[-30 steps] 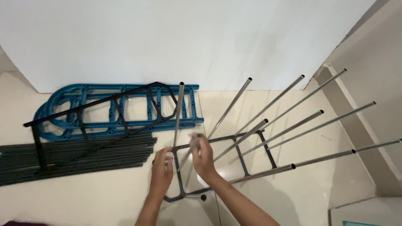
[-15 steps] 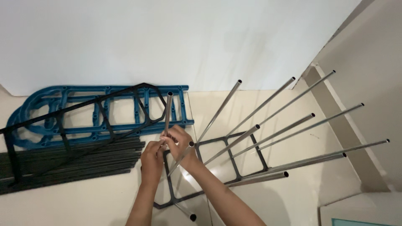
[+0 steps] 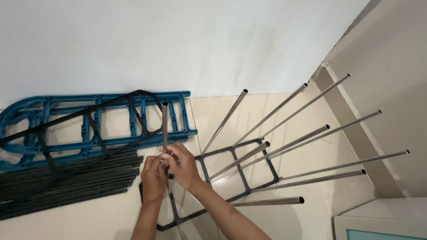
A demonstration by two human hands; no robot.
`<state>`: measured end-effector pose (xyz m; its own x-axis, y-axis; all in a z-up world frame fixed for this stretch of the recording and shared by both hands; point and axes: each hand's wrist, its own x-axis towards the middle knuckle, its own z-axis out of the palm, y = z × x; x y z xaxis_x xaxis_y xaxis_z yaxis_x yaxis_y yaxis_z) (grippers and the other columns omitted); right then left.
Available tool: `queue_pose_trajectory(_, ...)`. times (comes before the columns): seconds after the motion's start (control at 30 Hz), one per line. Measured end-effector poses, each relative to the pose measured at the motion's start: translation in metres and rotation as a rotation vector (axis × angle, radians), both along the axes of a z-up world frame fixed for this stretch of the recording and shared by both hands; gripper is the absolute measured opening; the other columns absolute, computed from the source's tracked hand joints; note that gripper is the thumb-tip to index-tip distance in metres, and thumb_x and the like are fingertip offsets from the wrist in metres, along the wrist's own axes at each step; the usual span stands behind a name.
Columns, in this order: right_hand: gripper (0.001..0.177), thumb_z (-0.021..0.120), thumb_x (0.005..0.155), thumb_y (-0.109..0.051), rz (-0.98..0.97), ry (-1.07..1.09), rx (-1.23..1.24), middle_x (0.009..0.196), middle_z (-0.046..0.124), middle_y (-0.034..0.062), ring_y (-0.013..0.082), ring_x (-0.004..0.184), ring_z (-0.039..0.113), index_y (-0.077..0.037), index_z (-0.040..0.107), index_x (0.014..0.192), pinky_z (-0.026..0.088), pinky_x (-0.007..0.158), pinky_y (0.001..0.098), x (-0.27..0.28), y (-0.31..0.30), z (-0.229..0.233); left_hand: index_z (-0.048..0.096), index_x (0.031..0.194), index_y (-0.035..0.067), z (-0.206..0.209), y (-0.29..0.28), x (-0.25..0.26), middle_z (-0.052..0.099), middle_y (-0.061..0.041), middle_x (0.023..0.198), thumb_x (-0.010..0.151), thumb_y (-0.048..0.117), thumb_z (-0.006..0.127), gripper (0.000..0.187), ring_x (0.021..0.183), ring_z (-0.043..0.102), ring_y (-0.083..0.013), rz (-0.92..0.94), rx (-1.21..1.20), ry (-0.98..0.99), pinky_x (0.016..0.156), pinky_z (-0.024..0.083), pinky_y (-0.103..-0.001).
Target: The person assembles a metal shelving unit by inserting vertical metal poles into a black plastic frame and then attaching a second frame on top. The person works on a tiled floor in a room with white walls.
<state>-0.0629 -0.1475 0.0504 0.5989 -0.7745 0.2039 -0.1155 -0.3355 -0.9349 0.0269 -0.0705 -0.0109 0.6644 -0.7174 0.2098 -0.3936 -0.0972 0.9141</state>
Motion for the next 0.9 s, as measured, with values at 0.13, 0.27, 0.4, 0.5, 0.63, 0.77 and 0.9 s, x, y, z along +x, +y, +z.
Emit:
queue_pose_trajectory(0.13, 0.023, 0.057, 0.099, -0.004, -0.076, 0.026, -0.013, 0.106, 0.064, 0.0088, 0.0203, 0.092, 0.063, -0.003, 0.063, 0.121, 0.052, 0.081, 0.031, -0.03, 0.017, -0.028, 0.07, 0.116, 0.003, 0.003, 0.004, -0.005, 0.065, -0.011, 0.102, 0.097, 0.004, 0.061, 0.021, 0.092, 0.067, -0.0281, 0.015, 0.013, -0.124, 0.079, 0.053, -0.038)
queue_pose_trajectory(0.27, 0.028, 0.05, 0.095, 0.002, -0.1, 0.197, 0.055, 0.101, 0.063, 0.0084, 0.0191, 0.088, 0.062, -0.005, 0.064, 0.118, 0.051, 0.078, 0.032, -0.07, 0.033, -0.048, 0.071, 0.111, 0.006, 0.004, 0.023, -0.011, 0.065, -0.009, 0.102, 0.098, 0.009, 0.06, 0.018, 0.094, 0.065, -0.0262, 0.003, 0.065, -0.143, 0.082, 0.053, -0.037)
queue_pose_trajectory(0.4, 0.029, 0.046, 0.095, 0.006, -0.041, 0.169, 0.068, 0.094, 0.061, 0.009, 0.0184, 0.086, 0.063, -0.004, 0.065, 0.114, 0.053, 0.077, 0.0315, -0.08, 0.043, -0.061, 0.069, 0.108, 0.004, -0.001, 0.046, -0.015, 0.064, -0.011, 0.105, 0.097, 0.008, 0.059, 0.015, 0.099, 0.063, -0.0287, 0.027, 0.055, -0.164, 0.087, 0.051, -0.039)
queue_pose_trajectory(0.5, 0.025, 0.048, 0.097, 0.005, 0.008, 0.173, 0.092, 0.094, 0.062, 0.0091, 0.0184, 0.084, 0.062, -0.003, 0.065, 0.114, 0.052, 0.075, 0.0318, -0.075, 0.054, -0.066, 0.067, 0.104, 0.004, -0.004, 0.066, -0.012, 0.064, -0.012, 0.105, 0.095, 0.005, 0.058, 0.013, 0.102, 0.062, -0.0325, 0.06, 0.045, -0.187, 0.091, 0.049, -0.041)
queue_pose_trajectory(0.63, 0.027, 0.045, 0.099, 0.002, 0.18, 0.171, 0.18, 0.099, 0.061, 0.0093, 0.0179, 0.09, 0.061, -0.001, 0.061, 0.121, 0.052, 0.082, 0.0304, -0.069, 0.091, -0.076, 0.066, 0.107, 0.003, -0.004, 0.095, 0.004, 0.063, -0.014, 0.108, 0.095, 0.001, 0.054, 0.018, 0.103, 0.06, -0.0349, 0.124, 0.046, -0.243, 0.092, 0.048, -0.044)
queue_pose_trajectory(0.77, 0.025, 0.044, 0.107, -0.003, 0.334, 0.081, 0.308, 0.107, 0.065, 0.0113, 0.019, 0.101, 0.064, 0.001, 0.058, 0.127, 0.052, 0.093, 0.0307, -0.059, 0.132, -0.088, 0.069, 0.11, 0.007, 0.007, 0.121, 0.029, 0.065, -0.013, 0.107, 0.094, 0.001, 0.054, 0.022, 0.101, 0.063, -0.0322, 0.194, 0.147, -0.197, 0.087, 0.05, -0.043)
queue_pose_trajectory(0.9, 0.028, 0.046, 0.106, 0.0, 0.484, 0.139, 0.266, 0.123, 0.066, 0.0142, 0.024, 0.117, 0.064, 0.001, 0.056, 0.132, 0.049, 0.103, 0.0348, -0.068, 0.146, -0.09, 0.073, 0.11, 0.01, 0.022, 0.135, 0.064, 0.07, -0.011, 0.109, 0.097, 0.007, 0.061, 0.017, 0.097, 0.069, -0.0275, 0.196, 0.096, -0.158, 0.08, 0.055, -0.039)
